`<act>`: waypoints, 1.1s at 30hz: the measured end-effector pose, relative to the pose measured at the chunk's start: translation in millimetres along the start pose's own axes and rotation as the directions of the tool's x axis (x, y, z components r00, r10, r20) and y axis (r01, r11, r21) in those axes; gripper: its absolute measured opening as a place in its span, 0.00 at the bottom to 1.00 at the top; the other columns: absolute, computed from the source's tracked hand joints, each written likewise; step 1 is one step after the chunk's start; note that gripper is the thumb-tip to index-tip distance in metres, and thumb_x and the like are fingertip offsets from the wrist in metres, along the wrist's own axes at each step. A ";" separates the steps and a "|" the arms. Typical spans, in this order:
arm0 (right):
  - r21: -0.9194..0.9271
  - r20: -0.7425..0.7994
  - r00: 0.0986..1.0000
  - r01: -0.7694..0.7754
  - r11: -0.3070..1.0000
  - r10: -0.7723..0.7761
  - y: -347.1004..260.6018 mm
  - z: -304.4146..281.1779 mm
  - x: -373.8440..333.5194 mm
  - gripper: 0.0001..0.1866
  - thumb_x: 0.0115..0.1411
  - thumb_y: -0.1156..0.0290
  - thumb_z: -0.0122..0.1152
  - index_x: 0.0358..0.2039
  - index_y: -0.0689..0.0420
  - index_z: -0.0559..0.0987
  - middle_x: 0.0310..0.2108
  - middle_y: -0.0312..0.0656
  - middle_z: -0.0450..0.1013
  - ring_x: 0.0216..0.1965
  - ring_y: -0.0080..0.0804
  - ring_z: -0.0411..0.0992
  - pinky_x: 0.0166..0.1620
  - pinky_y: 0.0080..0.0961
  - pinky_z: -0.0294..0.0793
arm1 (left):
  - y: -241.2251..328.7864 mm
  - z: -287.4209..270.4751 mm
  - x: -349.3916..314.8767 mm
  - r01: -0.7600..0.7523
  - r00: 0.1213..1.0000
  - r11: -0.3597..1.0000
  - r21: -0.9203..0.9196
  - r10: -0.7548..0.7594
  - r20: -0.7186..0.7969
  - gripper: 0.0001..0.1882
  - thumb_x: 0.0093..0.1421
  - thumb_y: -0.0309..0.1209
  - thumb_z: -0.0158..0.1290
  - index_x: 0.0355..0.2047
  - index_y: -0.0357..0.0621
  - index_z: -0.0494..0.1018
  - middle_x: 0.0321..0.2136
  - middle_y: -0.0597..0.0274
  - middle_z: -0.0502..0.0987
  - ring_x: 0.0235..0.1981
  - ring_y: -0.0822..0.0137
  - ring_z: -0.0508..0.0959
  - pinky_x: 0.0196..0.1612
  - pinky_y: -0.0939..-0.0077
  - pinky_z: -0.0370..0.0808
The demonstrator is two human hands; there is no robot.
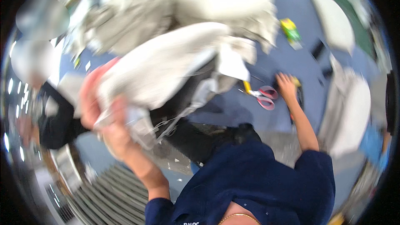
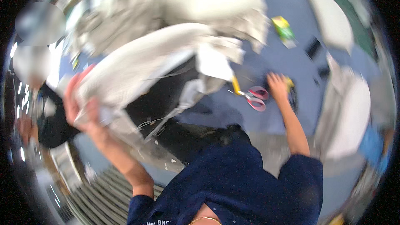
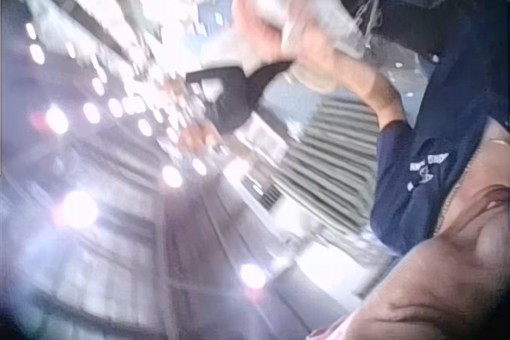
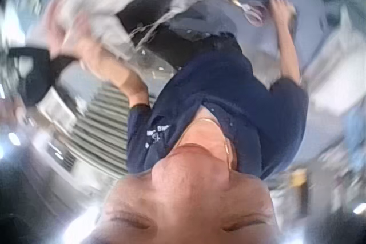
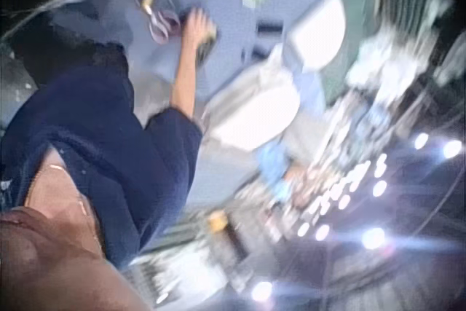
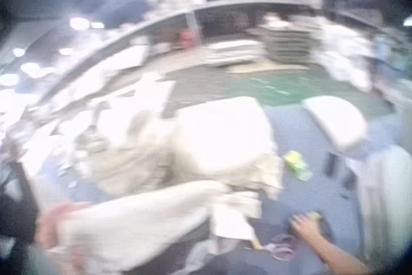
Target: The person is upholstering a chair component by hand. They use a staple gun to secure fabric to a foam-covered frame, trim excess material with scissors, and adjust the fabric fit. The person also uses a screwdriver to manipulate the fabric edges and a needle to pull threads.
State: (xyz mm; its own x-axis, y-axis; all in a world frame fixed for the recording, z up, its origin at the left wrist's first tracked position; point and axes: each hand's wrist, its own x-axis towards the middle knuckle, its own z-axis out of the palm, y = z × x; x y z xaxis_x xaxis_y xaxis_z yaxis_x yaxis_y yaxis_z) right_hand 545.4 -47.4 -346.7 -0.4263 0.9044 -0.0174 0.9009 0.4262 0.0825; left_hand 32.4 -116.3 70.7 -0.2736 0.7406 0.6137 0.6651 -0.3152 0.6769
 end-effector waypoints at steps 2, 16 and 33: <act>-0.142 0.105 0.993 0.069 0.987 -0.055 9.8 14.3 -8.9 0.23 0.62 0.68 0.53 0.59 0.53 0.74 0.60 0.42 0.71 0.59 0.40 0.70 0.65 0.49 0.63 | 9.6 14.7 1.0 0.020 0.999 0.999 -0.046 -0.018 0.036 0.37 0.55 0.45 0.64 0.56 0.30 0.69 0.48 0.40 0.81 0.51 0.56 0.80 0.60 0.62 0.72; 0.607 -0.085 0.908 -0.278 0.744 0.409 21.1 -6.7 52.7 0.16 0.57 0.75 0.66 0.46 0.64 0.77 0.33 0.50 0.79 0.26 0.42 0.78 0.36 0.35 0.80 | 31.2 24.4 -33.5 -0.079 0.994 0.965 -0.251 0.095 0.052 0.35 0.46 0.27 0.59 0.56 0.26 0.68 0.45 0.39 0.81 0.47 0.58 0.82 0.55 0.68 0.74; 0.796 -0.562 0.779 0.601 0.075 -0.276 -194.5 -479.7 63.5 0.15 0.45 0.88 0.63 0.36 0.65 0.84 0.19 0.38 0.78 0.20 0.18 0.76 0.25 0.13 0.71 | 93.2 32.0 -75.5 -0.169 0.981 0.966 -0.193 0.184 0.060 0.42 0.34 0.25 0.66 0.55 0.31 0.68 0.42 0.40 0.82 0.43 0.46 0.84 0.53 0.58 0.79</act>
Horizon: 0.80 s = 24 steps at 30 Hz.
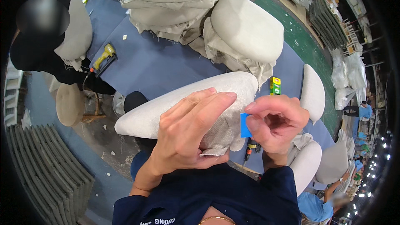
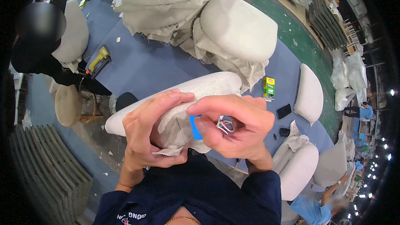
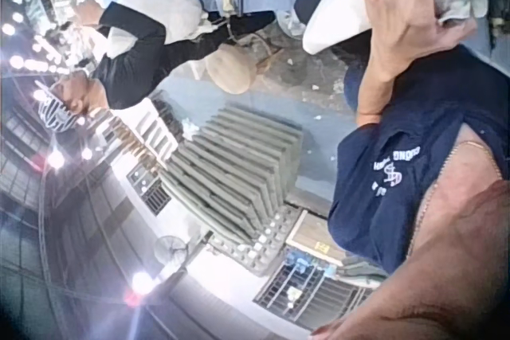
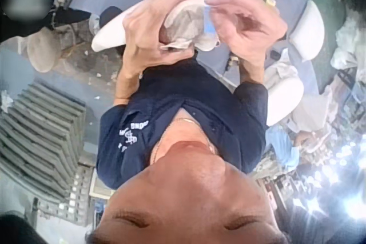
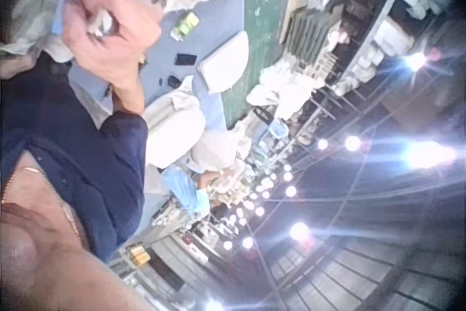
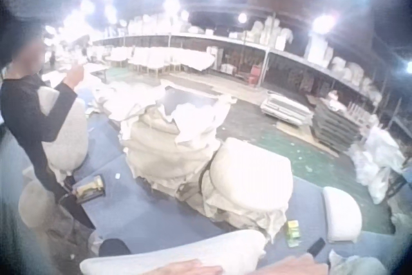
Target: The person is upholstering a chair component by hand. They use a staple gun to secure fabric to a foam-covered frame, trim excess material with scissors, and adjust the fabric fit. The person also uses a screwdriver to manipulate the fabric edges and a needle to pull threads.
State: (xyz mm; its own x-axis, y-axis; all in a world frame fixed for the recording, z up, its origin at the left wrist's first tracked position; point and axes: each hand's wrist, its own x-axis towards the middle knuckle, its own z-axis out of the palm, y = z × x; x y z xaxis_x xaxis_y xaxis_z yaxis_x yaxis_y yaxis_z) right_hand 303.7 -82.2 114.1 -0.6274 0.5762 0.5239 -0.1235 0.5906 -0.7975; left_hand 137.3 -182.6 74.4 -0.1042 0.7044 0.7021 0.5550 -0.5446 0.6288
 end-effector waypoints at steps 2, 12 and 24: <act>0.028 -0.023 1.000 0.001 1.000 0.000 1.4 6.5 -1.3 0.15 0.44 0.88 0.63 0.35 0.64 0.85 0.18 0.36 0.76 0.18 0.16 0.71 0.23 0.14 0.66 | 1.6 -0.2 -3.8 0.004 1.000 1.000 0.016 -0.004 -0.006 0.42 0.35 0.26 0.67 0.55 0.30 0.69 0.42 0.41 0.82 0.43 0.45 0.84 0.52 0.57 0.79; 0.101 -0.049 0.998 -0.032 0.994 0.037 3.1 20.4 -13.1 0.14 0.44 0.88 0.62 0.33 0.62 0.84 0.17 0.31 0.73 0.16 0.12 0.65 0.21 0.13 0.60 | 7.4 -8.9 -8.2 0.034 0.995 0.998 0.050 -0.039 0.094 0.40 0.37 0.32 0.69 0.54 0.29 0.71 0.42 0.44 0.82 0.44 0.44 0.83 0.52 0.58 0.79; 0.282 -0.146 0.971 -0.143 0.949 0.190 17.3 20.6 -12.9 0.09 0.51 0.81 0.65 0.34 0.60 0.78 0.21 0.31 0.73 0.16 0.15 0.65 0.22 0.15 0.63 | -5.1 -6.1 0.1 -0.028 1.000 0.999 -0.023 0.028 0.010 0.37 0.42 0.35 0.71 0.52 0.32 0.73 0.40 0.44 0.83 0.41 0.47 0.85 0.49 0.59 0.80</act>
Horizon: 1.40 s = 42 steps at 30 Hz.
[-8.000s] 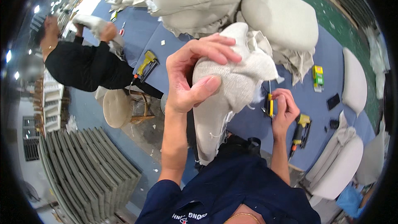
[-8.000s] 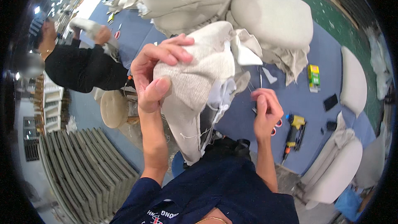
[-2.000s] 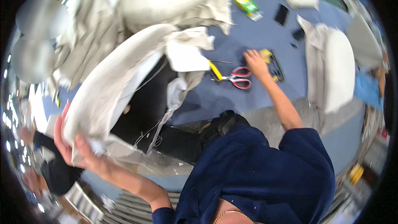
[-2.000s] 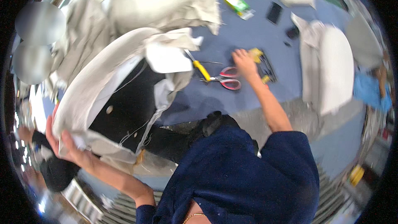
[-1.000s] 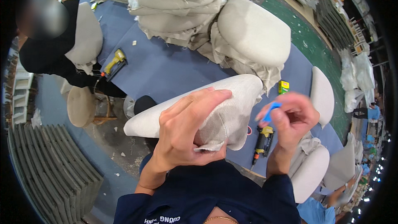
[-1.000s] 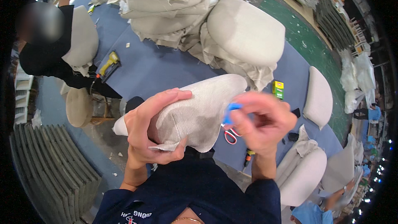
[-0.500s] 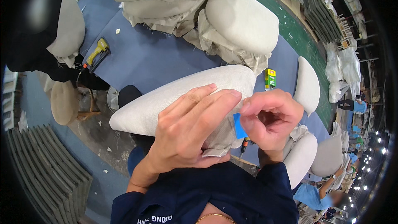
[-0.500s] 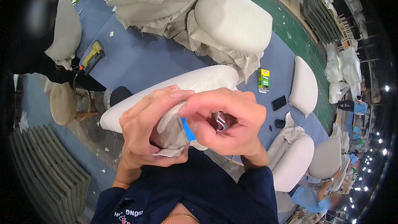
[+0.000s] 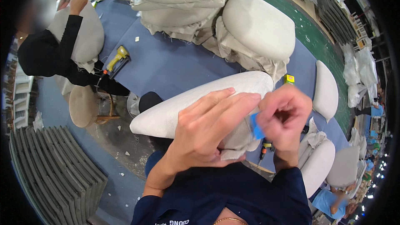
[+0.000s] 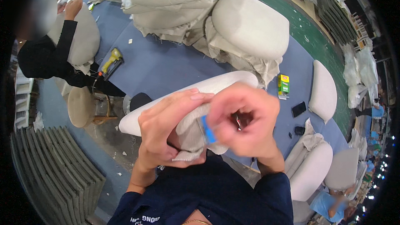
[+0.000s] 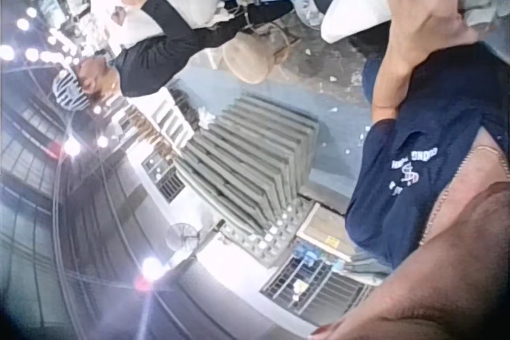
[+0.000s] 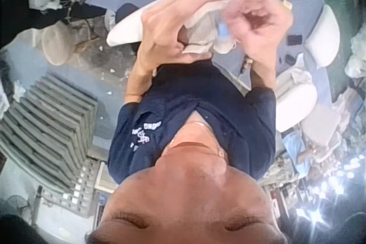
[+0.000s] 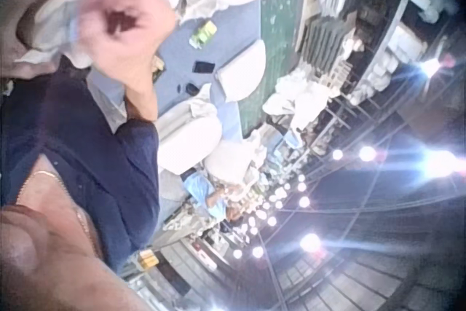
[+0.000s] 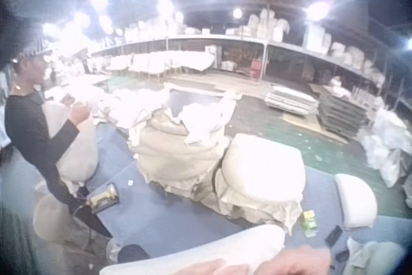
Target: The person is upholstering a chair component by hand. They use a staple gun to secure fabric to a foam-covered frame, trim excess material with scissors, and adjust the fabric fit. The person also uses a screwdriver to manipulate the fabric edges and a needle to pull threads.
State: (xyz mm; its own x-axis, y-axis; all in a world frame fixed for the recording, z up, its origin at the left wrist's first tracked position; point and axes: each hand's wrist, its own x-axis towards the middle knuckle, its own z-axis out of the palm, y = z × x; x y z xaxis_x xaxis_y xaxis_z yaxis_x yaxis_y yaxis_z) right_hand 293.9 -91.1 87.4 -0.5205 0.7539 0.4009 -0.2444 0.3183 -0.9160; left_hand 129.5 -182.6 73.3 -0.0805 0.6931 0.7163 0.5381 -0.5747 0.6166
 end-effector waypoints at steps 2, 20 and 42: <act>0.261 -0.199 0.979 0.005 0.965 0.048 28.5 -5.4 0.0 0.09 0.59 0.75 0.64 0.39 0.61 0.76 0.22 0.32 0.71 0.18 0.17 0.64 0.24 0.17 0.63 | -9.4 -7.1 9.6 -0.034 0.999 0.996 0.078 0.033 0.016 0.35 0.43 0.30 0.66 0.53 0.33 0.73 0.43 0.47 0.83 0.43 0.51 0.84 0.50 0.64 0.79; -0.607 -0.790 0.612 -0.790 0.089 0.044 339.1 -222.2 -382.9 0.41 0.44 0.71 0.72 0.62 0.58 0.68 0.49 0.56 0.70 0.56 0.60 0.65 0.60 0.48 0.65 | -113.6 -74.6 73.8 0.203 0.979 0.973 -0.106 -0.199 0.047 0.33 0.45 0.20 0.57 0.56 0.43 0.69 0.43 0.57 0.83 0.41 0.71 0.80 0.48 0.76 0.76; -0.139 -0.449 0.778 -0.547 0.826 0.439 43.1 -141.3 -107.6 0.11 0.61 0.69 0.67 0.41 0.60 0.79 0.21 0.34 0.71 0.22 0.23 0.69 0.28 0.24 0.70 | -94.6 -45.0 79.2 0.151 0.969 0.953 -0.262 -0.090 0.232 0.28 0.46 0.21 0.55 0.52 0.40 0.71 0.43 0.60 0.83 0.38 0.72 0.78 0.47 0.75 0.75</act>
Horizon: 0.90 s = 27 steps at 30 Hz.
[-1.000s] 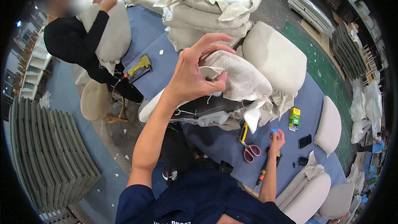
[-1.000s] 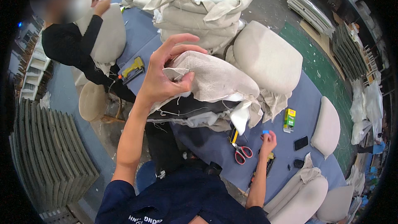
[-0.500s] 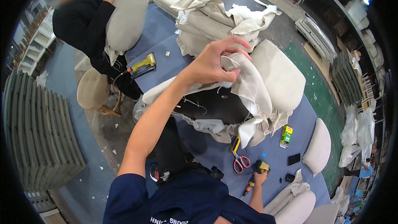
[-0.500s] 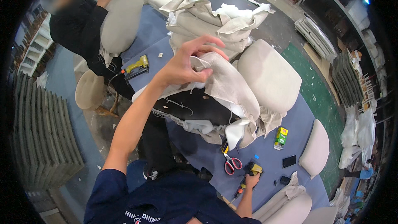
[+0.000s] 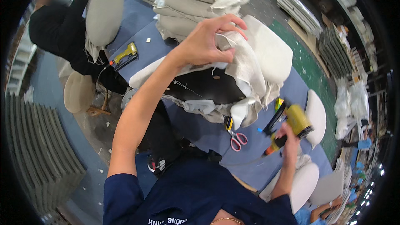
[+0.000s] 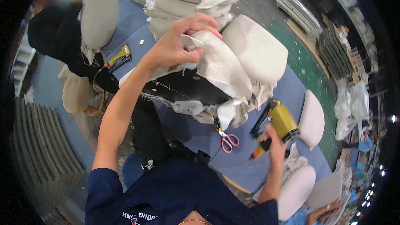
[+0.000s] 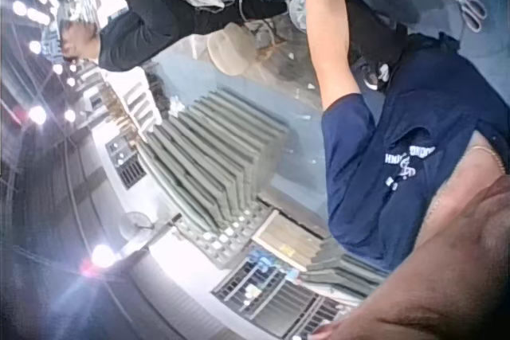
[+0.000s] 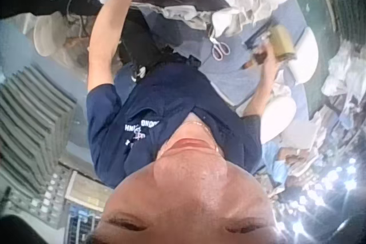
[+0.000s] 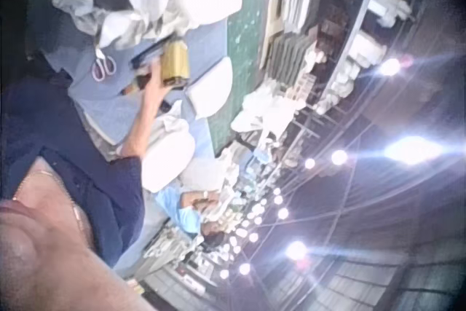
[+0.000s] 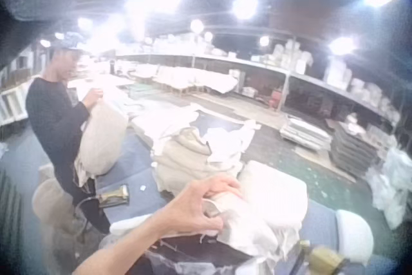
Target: The person is upholstering a chair component by hand. They use a staple gun to secure fabric to a foam-covered frame, trim excess material with scissors, and adjust the fabric fit. The person also uses a screwdriver to manipulate the fabric edges and a needle to pull threads.
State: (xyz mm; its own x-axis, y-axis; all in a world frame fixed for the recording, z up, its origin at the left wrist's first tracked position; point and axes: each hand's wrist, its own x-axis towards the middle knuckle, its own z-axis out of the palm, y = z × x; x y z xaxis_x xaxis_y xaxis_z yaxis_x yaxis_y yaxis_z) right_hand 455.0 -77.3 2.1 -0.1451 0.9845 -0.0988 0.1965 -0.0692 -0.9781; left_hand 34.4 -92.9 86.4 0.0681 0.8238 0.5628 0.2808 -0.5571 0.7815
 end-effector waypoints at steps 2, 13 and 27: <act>-0.433 0.041 0.989 0.143 0.890 -0.139 -59.0 5.4 -9.5 0.09 0.62 0.65 0.67 0.31 0.58 0.81 0.22 0.35 0.73 0.23 0.27 0.73 0.31 0.23 0.70 | -1.0 4.3 -0.3 -0.036 0.999 0.999 0.016 0.035 0.012 0.28 0.46 0.21 0.54 0.52 0.40 0.70 0.43 0.58 0.83 0.39 0.72 0.78 0.48 0.75 0.75; -0.483 0.814 0.267 0.805 -0.346 -0.516 -173.8 93.0 11.8 0.24 0.50 0.67 0.63 0.50 0.54 0.76 0.19 0.35 0.68 0.22 0.34 0.75 0.26 0.33 0.72 | 14.6 26.5 -0.2 -0.050 0.998 0.998 0.022 0.049 0.046 0.28 0.45 0.21 0.54 0.50 0.40 0.68 0.43 0.57 0.84 0.45 0.71 0.79 0.54 0.74 0.73; -0.460 0.844 0.246 0.790 -0.406 -0.477 -171.2 98.9 18.6 0.22 0.51 0.64 0.66 0.47 0.56 0.77 0.18 0.35 0.66 0.21 0.33 0.72 0.25 0.31 0.68 | 11.3 30.7 -0.2 -0.028 0.999 1.000 -0.001 0.029 0.035 0.24 0.48 0.20 0.57 0.47 0.41 0.69 0.41 0.58 0.84 0.45 0.72 0.79 0.55 0.75 0.72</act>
State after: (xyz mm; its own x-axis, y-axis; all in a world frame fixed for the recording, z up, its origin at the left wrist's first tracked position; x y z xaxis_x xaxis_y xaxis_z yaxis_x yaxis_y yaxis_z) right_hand 322.8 -63.1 149.6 -0.9476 0.1392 0.2874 0.2516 0.8797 0.4036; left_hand 66.9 -96.1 86.9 0.1094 0.8107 0.5751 0.2774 -0.5805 0.7656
